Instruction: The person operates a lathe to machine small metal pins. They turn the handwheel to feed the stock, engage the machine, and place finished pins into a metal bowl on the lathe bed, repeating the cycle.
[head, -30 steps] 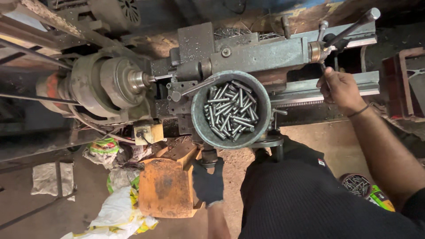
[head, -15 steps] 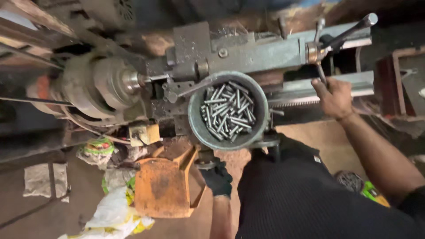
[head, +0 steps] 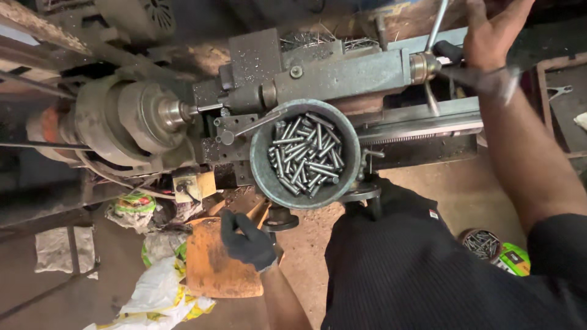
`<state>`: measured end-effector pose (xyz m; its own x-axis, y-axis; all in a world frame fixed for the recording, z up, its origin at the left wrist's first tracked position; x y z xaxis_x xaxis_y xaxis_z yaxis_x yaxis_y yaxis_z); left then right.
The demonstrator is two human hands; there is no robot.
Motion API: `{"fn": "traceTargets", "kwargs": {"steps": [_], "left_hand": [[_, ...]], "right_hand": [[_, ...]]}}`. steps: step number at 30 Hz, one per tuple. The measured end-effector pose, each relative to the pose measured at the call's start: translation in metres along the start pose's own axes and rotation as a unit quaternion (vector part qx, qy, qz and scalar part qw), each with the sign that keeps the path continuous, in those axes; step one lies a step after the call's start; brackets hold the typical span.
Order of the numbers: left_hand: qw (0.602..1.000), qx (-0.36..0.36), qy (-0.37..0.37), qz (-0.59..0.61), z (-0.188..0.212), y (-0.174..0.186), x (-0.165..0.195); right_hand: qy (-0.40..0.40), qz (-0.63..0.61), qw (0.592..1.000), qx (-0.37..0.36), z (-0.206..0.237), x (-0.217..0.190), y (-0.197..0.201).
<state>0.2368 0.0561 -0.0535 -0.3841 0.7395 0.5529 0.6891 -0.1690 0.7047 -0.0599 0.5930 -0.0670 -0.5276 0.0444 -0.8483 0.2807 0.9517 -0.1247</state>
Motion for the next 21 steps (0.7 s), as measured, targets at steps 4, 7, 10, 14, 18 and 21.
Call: {"fn": "traceTargets", "kwargs": {"steps": [4, 7, 10, 14, 18, 21], "left_hand": [[0.937, -0.198, -0.285, -0.03, -0.048, 0.008, 0.129], [0.868, -0.193, -0.456, -0.026, -0.053, -0.008, 0.213], [0.797, -0.2, -0.533, -0.201, -0.046, -0.046, 0.25], [0.733, -0.25, -0.573, -0.267, -0.041, -0.076, 0.245], [0.75, -0.216, -0.57, -0.256, -0.047, -0.079, 0.233], [0.738, -0.257, -0.553, -0.29, -0.05, -0.079, 0.226]], "right_hand": [[-0.132, 0.08, 0.987, -0.031, 0.032, 0.006, 0.008], [-0.119, 0.102, 0.98, -0.123, 0.052, 0.001, -0.002], [-0.05, 0.172, 0.963, -0.199, 0.063, -0.009, -0.012], [-0.005, 0.255, 0.945, -0.203, 0.068, -0.018, -0.016], [-0.071, 0.172, 0.969, -0.164, 0.077, -0.012, -0.015], [-0.083, 0.174, 0.969, -0.156, 0.082, -0.007, -0.012]]}}
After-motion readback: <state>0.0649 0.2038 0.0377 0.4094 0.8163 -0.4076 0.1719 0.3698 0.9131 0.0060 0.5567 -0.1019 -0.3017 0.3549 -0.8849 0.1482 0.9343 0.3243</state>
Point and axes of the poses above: each hand's wrist, its own z-axis away from the middle knuckle, its own y-axis out of the back of the hand, x = y × z, the point moved 6 cm from there along -z, towards the middle knuckle, and after that the axes turned 12 degrees about -z, right-handed, at the moved point
